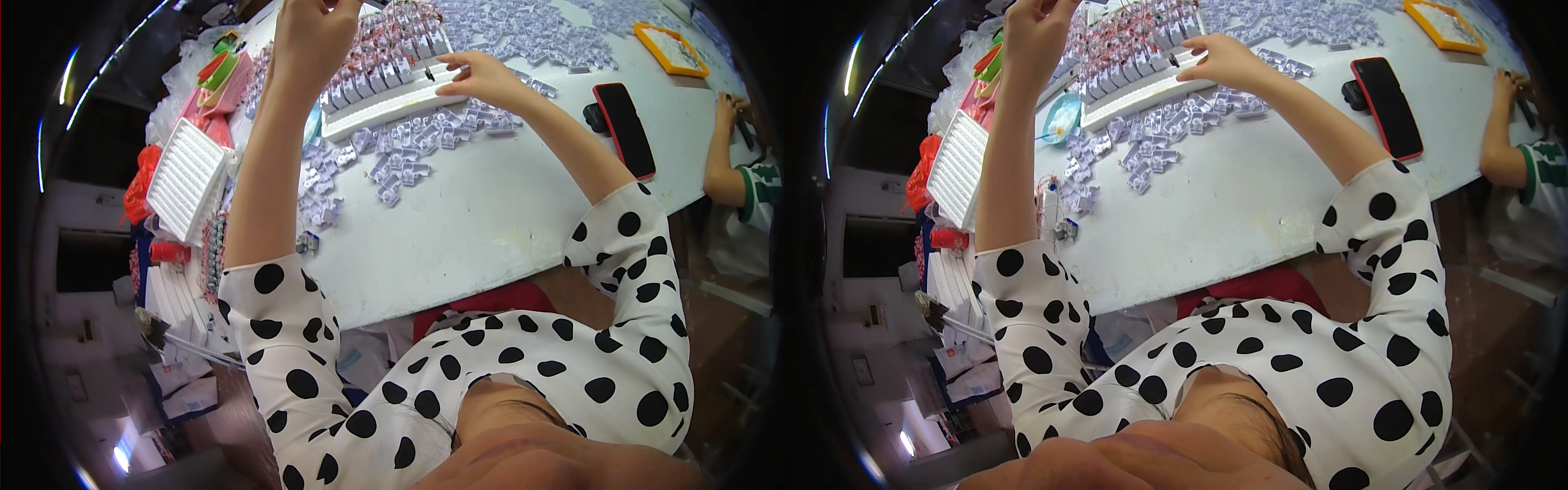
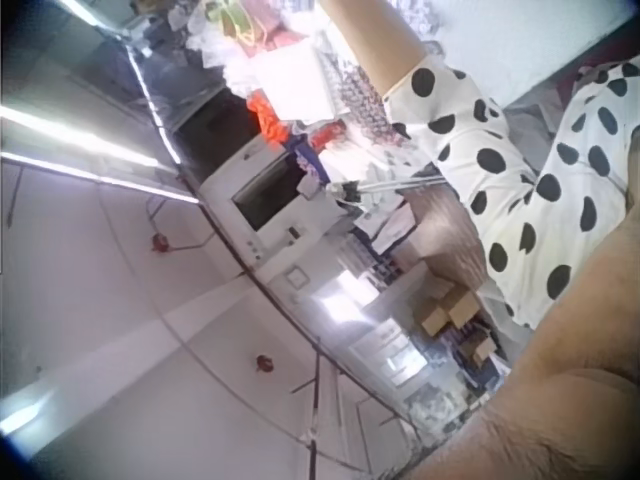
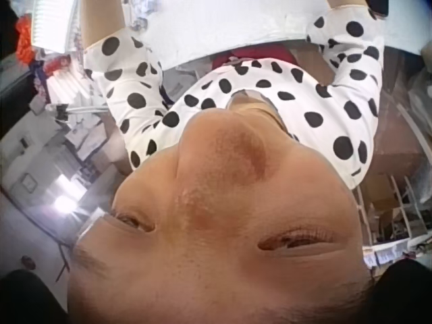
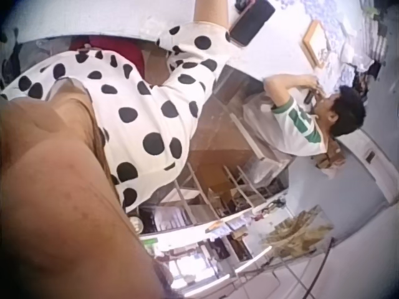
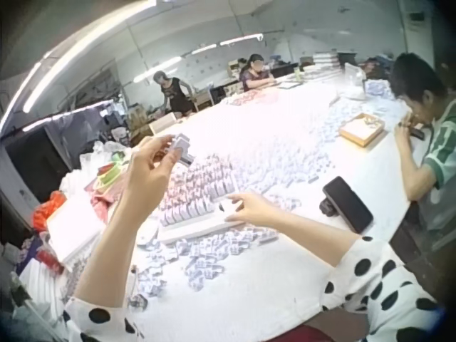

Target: The person untangles and takes wired motor components from a bundle, fits the motors and wires into plastic casing pieces, presses the casings together, and places the assembled units onto a tray.

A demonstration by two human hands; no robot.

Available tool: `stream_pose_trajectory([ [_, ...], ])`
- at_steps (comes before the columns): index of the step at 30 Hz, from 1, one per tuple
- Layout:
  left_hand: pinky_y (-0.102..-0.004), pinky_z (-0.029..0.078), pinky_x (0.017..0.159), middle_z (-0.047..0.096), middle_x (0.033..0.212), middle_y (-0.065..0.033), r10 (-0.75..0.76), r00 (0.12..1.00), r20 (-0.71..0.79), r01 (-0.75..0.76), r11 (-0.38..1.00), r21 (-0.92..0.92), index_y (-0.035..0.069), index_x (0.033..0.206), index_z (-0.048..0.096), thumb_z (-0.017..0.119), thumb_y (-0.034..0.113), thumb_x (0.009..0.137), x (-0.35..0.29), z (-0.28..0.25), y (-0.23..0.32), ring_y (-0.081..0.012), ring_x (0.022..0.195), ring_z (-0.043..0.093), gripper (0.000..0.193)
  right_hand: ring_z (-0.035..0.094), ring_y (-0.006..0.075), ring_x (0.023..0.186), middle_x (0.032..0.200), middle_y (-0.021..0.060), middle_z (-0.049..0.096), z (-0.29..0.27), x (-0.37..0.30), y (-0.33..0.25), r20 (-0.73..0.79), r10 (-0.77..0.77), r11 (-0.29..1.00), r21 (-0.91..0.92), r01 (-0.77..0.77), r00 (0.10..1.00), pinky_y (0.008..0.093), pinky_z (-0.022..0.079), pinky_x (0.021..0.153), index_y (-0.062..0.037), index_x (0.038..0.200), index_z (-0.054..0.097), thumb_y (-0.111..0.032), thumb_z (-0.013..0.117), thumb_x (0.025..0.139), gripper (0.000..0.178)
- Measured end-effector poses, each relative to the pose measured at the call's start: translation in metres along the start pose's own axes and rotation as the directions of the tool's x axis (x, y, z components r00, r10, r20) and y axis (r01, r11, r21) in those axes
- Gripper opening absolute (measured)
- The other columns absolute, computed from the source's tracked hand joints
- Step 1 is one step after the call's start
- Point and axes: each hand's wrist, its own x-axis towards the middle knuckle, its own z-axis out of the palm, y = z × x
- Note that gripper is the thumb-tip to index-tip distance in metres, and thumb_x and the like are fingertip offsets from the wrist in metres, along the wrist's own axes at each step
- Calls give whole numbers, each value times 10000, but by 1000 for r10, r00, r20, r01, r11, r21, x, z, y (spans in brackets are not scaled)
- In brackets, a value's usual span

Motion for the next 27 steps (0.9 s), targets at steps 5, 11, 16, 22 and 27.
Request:
stream_pose_trajectory([
  [5, -315, 510, 757, 665, 972, -133, -1, 999, 37, 1, 1000, -14, -29, 1139, 686, 649, 106, 939, 29, 26, -36, -191, 838, 649, 244, 698, 275, 1011, 1146, 165, 720, 19, 62, 32, -202, 0, 999, -47, -10, 979, 372, 542, 873, -57, 1224, 706, -293, 816, 784, 511],
  [11, -328, 524, 729, 707, 894, -166, -208, 976, 62, 208, 978, -6, -23, 1161, 686, 664, 132, 917, 29, 54, -47, -206, 804, 671, 289, 721, 249, 783, 851, 117, 755, 46, 80, 44, -463, 8, 1000, -16, -17, 886, 344, 548, 754, -65, 921, 785, -186, 790, 760, 201],
  [16, -336, 529, 721, 716, 871, -166, -51, 999, -6, 51, 999, -18, -34, 1141, 692, 682, 131, 901, 9, 63, -71, -218, 777, 677, 292, 694, 190, 730, 828, 101, 751, 72, 90, 45, -536, 39, 999, 6, -42, 843, 314, 523, 692, -46, 952, 778, -214, 793, 797, 229],
  [22, -339, 531, 741, 727, 897, -179, -102, 995, -2, 102, 995, 15, -51, 1127, 691, 696, 130, 889, -5, 59, -83, -221, 802, 683, 299, 705, 240, 741, 846, 124, 749, 84, 95, 40, -520, 34, 990, -100, -100, 853, 337, 537, 712, -66, 925, 785, -187, 744, 815, 168],
  [27, -321, 531, 698, 721, 853, -160, -147, 989, -25, 145, 988, -46, -56, 1119, 691, 702, 116, 878, -12, 58, -81, -198, 764, 680, 296, 715, 277, 844, 884, 93, 751, 76, 96, 44, -492, -42, 960, -260, -101, 870, 379, 553, 763, -110, 923, 792, -162, 704, 795, 164],
])
